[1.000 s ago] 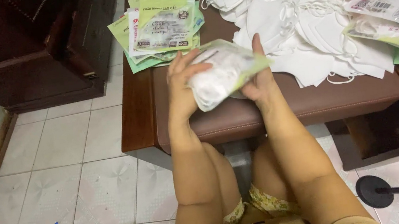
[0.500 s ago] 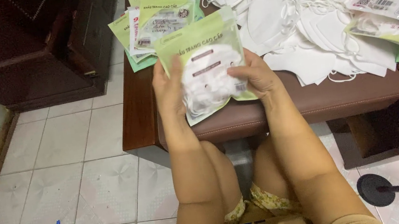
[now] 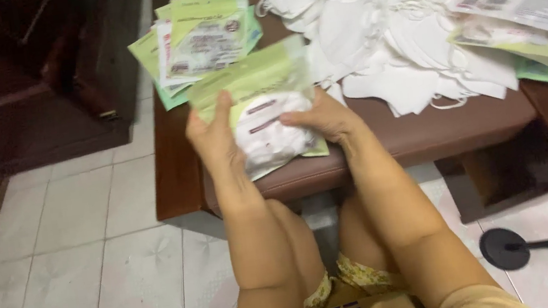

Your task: Packaging individual white face masks into pre-labeled plastic bags on a low table.

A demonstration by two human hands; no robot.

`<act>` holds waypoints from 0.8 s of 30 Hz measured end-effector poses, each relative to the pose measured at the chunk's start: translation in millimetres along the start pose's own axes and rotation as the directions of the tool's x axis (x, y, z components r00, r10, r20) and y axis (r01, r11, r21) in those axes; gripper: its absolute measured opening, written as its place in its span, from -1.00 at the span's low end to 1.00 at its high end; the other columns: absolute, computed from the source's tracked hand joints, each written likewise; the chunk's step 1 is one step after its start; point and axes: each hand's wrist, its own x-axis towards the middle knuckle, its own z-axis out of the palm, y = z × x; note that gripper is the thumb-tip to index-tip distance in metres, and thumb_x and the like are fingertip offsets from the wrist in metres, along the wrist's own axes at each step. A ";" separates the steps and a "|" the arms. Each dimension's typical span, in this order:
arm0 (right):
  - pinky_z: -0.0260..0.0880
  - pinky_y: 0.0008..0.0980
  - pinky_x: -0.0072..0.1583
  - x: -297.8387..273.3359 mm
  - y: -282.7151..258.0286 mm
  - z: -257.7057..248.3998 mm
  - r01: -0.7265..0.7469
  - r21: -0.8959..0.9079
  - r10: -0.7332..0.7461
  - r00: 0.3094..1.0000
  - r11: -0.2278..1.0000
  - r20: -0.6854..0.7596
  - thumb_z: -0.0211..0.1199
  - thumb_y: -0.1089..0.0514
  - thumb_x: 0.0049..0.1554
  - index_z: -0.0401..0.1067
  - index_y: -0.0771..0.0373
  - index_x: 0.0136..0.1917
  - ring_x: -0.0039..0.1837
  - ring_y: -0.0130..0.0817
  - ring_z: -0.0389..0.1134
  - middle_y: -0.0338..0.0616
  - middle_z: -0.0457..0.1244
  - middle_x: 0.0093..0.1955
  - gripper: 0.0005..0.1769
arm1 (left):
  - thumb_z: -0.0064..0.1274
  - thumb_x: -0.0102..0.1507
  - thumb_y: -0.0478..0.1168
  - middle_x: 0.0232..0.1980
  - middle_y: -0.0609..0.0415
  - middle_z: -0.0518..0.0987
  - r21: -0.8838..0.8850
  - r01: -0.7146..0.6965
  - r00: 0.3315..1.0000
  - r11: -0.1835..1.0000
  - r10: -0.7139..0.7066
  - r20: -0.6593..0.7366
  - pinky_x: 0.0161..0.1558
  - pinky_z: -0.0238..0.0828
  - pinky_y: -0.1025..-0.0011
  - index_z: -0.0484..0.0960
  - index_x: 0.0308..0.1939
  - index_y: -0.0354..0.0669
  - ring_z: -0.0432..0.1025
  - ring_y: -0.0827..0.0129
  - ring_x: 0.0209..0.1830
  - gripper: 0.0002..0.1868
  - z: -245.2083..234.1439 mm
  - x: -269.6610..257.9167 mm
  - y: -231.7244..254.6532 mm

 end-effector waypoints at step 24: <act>0.30 -0.58 -0.28 -22.0 -72.8 -84.9 0.043 -0.328 -0.201 0.863 0.944 -0.463 0.34 -0.02 0.09 0.48 0.34 0.18 -0.27 -0.52 0.29 -0.23 0.32 -0.24 -0.51 | 0.18 0.43 -0.17 0.16 -0.06 0.55 -0.126 -0.389 0.921 0.912 0.382 -0.079 0.18 0.49 0.39 0.44 0.22 -0.11 0.51 0.30 0.19 -0.66 -1.9 -6.0 7.7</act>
